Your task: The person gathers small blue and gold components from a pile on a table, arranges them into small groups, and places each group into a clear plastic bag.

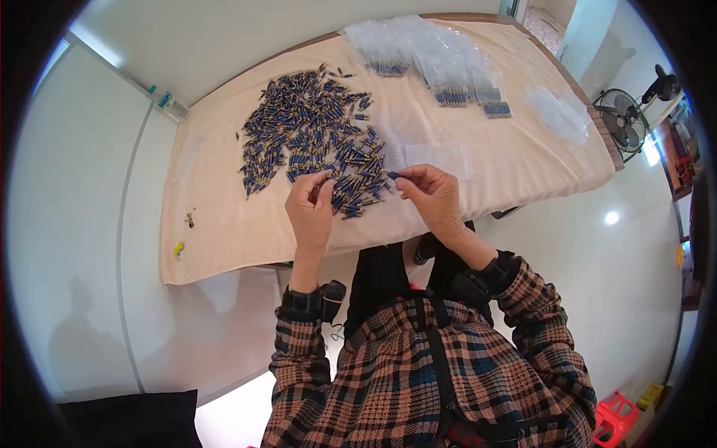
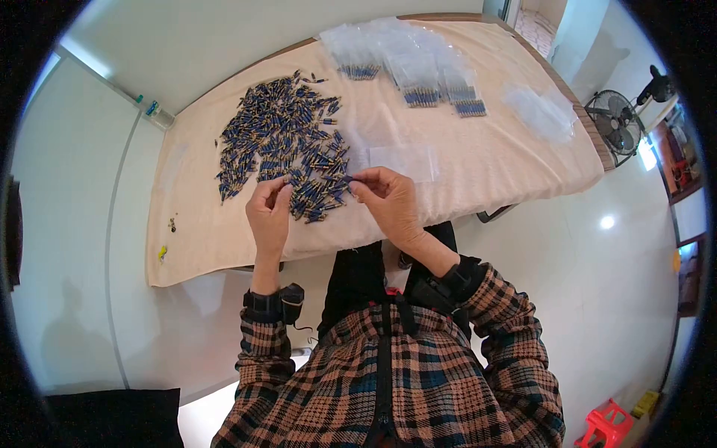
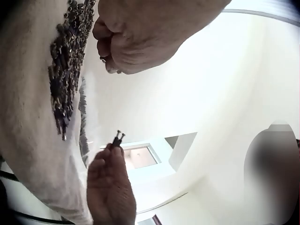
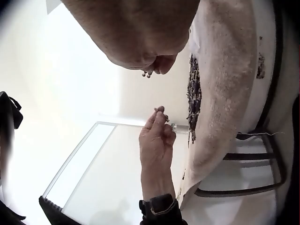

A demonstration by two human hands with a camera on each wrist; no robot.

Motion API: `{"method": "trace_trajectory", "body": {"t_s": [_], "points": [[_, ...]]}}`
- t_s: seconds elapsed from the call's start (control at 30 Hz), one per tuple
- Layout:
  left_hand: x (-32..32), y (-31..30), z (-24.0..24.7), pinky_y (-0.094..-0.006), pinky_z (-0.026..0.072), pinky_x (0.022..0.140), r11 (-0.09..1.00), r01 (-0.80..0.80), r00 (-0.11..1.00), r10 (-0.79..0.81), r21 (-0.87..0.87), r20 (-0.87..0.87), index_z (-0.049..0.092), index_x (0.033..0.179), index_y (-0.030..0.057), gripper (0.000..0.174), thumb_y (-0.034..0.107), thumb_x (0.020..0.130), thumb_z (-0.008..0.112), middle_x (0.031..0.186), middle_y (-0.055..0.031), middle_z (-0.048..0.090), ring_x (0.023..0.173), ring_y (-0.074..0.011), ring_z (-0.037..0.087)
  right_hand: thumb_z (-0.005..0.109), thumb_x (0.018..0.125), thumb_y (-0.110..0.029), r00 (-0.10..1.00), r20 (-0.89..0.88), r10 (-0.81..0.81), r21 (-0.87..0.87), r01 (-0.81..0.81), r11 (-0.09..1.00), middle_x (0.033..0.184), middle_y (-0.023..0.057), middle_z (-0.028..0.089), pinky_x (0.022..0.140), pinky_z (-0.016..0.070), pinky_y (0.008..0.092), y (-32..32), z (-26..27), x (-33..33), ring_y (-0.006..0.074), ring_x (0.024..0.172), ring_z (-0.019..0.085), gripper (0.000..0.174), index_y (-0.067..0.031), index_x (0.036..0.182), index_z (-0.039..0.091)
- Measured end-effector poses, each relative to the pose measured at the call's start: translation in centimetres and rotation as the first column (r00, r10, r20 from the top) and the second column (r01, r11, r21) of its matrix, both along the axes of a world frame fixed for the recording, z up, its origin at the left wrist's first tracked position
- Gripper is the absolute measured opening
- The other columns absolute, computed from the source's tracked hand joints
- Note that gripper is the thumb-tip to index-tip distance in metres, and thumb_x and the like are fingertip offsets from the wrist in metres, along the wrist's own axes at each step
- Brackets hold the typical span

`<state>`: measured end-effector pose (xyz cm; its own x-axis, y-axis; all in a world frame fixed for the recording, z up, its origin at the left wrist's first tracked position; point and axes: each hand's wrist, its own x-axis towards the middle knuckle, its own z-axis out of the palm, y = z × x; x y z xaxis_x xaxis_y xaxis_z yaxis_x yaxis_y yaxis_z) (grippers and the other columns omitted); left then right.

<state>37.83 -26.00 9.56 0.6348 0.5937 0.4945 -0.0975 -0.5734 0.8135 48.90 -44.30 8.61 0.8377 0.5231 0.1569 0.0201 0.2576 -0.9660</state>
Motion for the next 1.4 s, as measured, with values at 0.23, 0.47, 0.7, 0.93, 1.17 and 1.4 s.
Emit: {"method": "trace_trajectory", "body": {"t_s": [0.23, 0.47, 0.7, 0.93, 1.17, 1.4], "points": [[0.4, 0.2, -0.2, -0.0164, 0.0357, 0.05, 0.997, 0.024, 0.991, -0.034, -0.077, -0.133, 0.066, 0.106, -0.0019, 0.019, 0.006, 0.088, 0.064, 0.081, 0.0005, 0.062, 0.059, -0.0028, 0.047, 0.068, 0.085, -0.002, 0.998, -0.055, -0.017, -0.024, 0.016, 1.0, 0.08, 0.0034, 0.068, 0.061, 0.052, 0.0216, -0.6, -0.1, 0.3, 0.0068, 0.069, 0.062, 0.013, 0.0029, 0.096, 0.067], [-1.4, -4.0, -0.1, -0.0181, 0.0387, 0.05, 0.75, 0.298, 0.914, -0.403, -0.591, -0.05, 0.066, 0.099, -0.0001, 0.013, 0.008, 0.089, 0.065, 0.076, -0.0001, 0.061, 0.057, -0.0029, 0.049, 0.067, 0.085, -0.003, 0.958, -0.06, 0.281, -0.169, -0.287, 0.943, 0.081, 0.0046, 0.069, 0.063, 0.0525, 0.0209, -0.9, -0.1, -1.7, 0.0078, 0.073, 0.064, 0.014, 0.0036, 0.097, 0.067], [-2.0, -5.3, -0.5, -0.0182, 0.0354, 0.043, 0.636, 0.294, 0.903, -0.429, -0.713, -0.01, 0.064, 0.091, 0.0, 0.008, 0.008, 0.091, 0.063, 0.069, -0.0007, 0.061, 0.051, -0.0039, 0.048, 0.069, 0.084, -0.004, 0.942, -0.226, 0.247, -0.063, -0.267, 0.962, 0.085, 0.0058, 0.068, 0.068, 0.0535, 0.0217, -1.7, 0.5, -3.4, 0.0087, 0.076, 0.064, 0.018, 0.0045, 0.1, 0.067], [-0.5, -5.2, 0.3, -0.018, 0.0357, 0.045, 0.584, 0.381, 0.878, -0.471, -0.717, 0.084, 0.064, 0.091, 0.0004, 0.011, 0.011, 0.093, 0.061, 0.075, -0.0018, 0.063, 0.053, -0.0051, 0.049, 0.069, 0.084, -0.003, 0.954, -0.266, 0.139, 0.136, -0.106, 0.985, 0.086, 0.007, 0.068, 0.069, 0.0538, 0.0224, -1.0, 0.3, -3.0, 0.0101, 0.077, 0.064, 0.02, 0.0048, 0.102, 0.067], [2.2, -2.3, 0.8, -0.0269, 0.044, 0.058, 0.971, 0.238, 0.936, -0.221, 0.032, -0.273, 0.064, 0.089, 0.001, 0.008, 0.009, 0.087, 0.064, 0.081, -0.0059, 0.063, 0.064, -0.0148, 0.056, 0.069, 0.084, -0.004, 0.997, 0.0, 0.074, -0.044, -0.074, 0.996, 0.081, 0.007, 0.069, 0.066, 0.0536, 0.0218, -3.6, 1.2, 2.4, 0.0096, 0.072, 0.064, 0.017, 0.0049, 0.098, 0.069], [3.0, -2.9, 0.0, -0.0361, 0.0468, 0.068, 0.894, 0.187, 0.916, -0.008, 0.408, -0.402, 0.065, 0.09, 0.0037, 0.012, 0.01, 0.081, 0.066, 0.09, -0.0119, 0.06, 0.08, -0.0297, 0.06, 0.068, 0.084, -0.003, 0.992, -0.048, 0.116, -0.155, -0.122, 0.98, 0.08, 0.0074, 0.069, 0.056, 0.0502, 0.0203, -5.7, 0.3, 2.1, 0.0068, 0.062, 0.06, 0.016, 0.0043, 0.098, 0.069]]}}
